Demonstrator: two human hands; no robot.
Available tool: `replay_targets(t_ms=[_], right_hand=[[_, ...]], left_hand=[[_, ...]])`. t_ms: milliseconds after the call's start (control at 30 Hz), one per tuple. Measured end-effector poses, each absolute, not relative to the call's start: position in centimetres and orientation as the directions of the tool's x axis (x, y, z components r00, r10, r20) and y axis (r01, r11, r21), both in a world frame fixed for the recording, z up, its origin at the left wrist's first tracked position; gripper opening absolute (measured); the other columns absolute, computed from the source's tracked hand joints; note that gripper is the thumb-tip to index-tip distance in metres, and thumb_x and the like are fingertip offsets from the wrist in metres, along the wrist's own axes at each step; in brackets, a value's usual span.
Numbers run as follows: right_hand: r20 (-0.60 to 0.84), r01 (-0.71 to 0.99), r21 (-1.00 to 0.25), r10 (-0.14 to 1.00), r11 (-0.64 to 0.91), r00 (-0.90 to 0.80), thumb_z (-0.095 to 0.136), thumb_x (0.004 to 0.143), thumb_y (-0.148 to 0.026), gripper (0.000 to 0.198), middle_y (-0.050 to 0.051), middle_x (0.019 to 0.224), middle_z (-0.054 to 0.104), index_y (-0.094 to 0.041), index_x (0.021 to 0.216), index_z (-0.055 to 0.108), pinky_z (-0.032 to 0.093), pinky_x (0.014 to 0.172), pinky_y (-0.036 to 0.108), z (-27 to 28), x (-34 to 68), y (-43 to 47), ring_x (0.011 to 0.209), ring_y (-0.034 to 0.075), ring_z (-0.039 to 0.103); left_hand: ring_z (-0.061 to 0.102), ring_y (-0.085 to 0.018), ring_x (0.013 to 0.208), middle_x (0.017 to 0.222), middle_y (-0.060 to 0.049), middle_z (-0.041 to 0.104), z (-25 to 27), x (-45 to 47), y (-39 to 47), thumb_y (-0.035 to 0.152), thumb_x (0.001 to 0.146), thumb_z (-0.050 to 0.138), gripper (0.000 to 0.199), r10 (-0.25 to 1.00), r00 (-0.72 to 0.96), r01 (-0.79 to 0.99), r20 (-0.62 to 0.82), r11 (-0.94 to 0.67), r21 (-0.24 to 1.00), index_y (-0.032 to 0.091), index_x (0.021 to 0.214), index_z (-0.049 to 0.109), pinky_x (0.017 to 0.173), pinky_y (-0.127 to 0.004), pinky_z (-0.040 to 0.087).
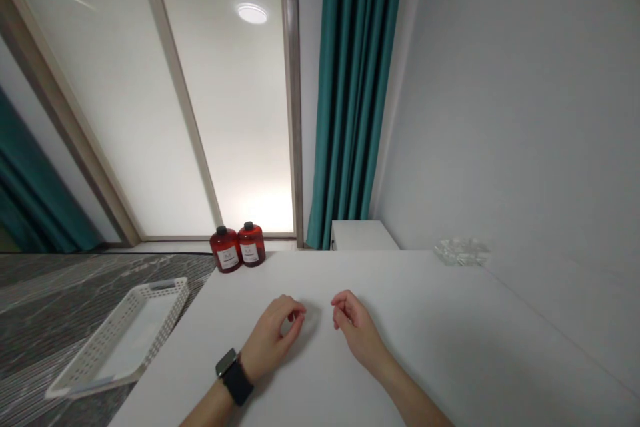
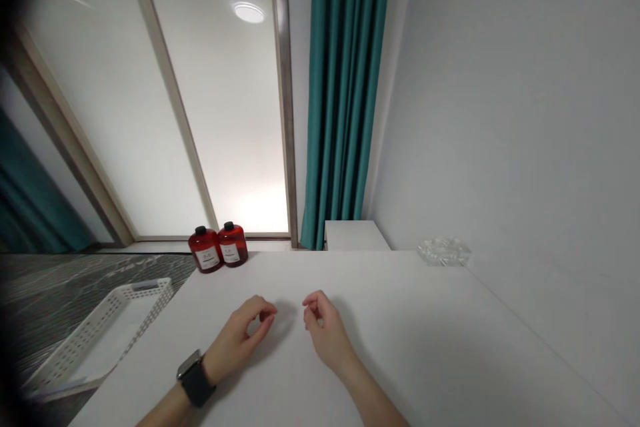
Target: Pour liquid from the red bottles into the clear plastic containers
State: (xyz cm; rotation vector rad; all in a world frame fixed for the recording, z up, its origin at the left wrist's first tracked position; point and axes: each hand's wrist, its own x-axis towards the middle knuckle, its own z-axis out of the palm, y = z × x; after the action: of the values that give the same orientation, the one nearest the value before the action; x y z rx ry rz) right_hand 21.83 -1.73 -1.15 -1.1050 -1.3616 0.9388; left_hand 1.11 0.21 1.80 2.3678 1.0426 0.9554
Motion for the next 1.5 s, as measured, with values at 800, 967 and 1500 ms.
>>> replay_targets(t_ms=[800,967,1500], right_hand=[[0.332,0.338,-0.874,0.937,0.35,-0.11,0.048,0.082,-0.016,0.007,-0.002,0.072,0.052,-0.021,0.078,0.05,0.041,0.067,0.027,-0.9,20.8,-2.7,0.07,0.016,0.052],[0.324,0.361,-0.867,0.939,0.344,-0.115,0.046,0.083,-0.016,0.007,-0.002,0.072,0.053,-0.021,0.079,0.049,0.041,0.066,0.027,-0.8,20.8,-2.7,0.069,0.016,0.053],[0.336,0.37,-0.859,0.934,0.355,-0.119,0.045,0.084,-0.019,0.007,-0.001,0.072,0.053,-0.022,0.078,0.048,0.043,0.066,0.027,-0.9,20.7,-2.6,0.068,0.016,0.053]], left_hand=[[0.055,-0.019,0.075,0.077,-0.003,0.06,1.2,1.2,0.4,0.017,0.093,0.045,0.015,0.715,0.531,0.538,0.455,-0.7,0.47,0.019,0.083,0.056,0.071,-0.031,0.043],[0.054,-0.019,0.074,0.077,-0.003,0.06,1.2,1.1,0.5,0.016,0.092,0.045,0.015,0.702,0.554,0.557,0.448,-0.712,0.428,0.019,0.084,0.056,0.07,-0.031,0.042],[0.054,-0.018,0.072,0.076,-0.002,0.061,1.0,1.2,0.3,0.013,0.089,0.046,0.014,0.689,0.583,0.557,0.43,-0.725,0.406,0.019,0.082,0.057,0.07,-0.031,0.039]])
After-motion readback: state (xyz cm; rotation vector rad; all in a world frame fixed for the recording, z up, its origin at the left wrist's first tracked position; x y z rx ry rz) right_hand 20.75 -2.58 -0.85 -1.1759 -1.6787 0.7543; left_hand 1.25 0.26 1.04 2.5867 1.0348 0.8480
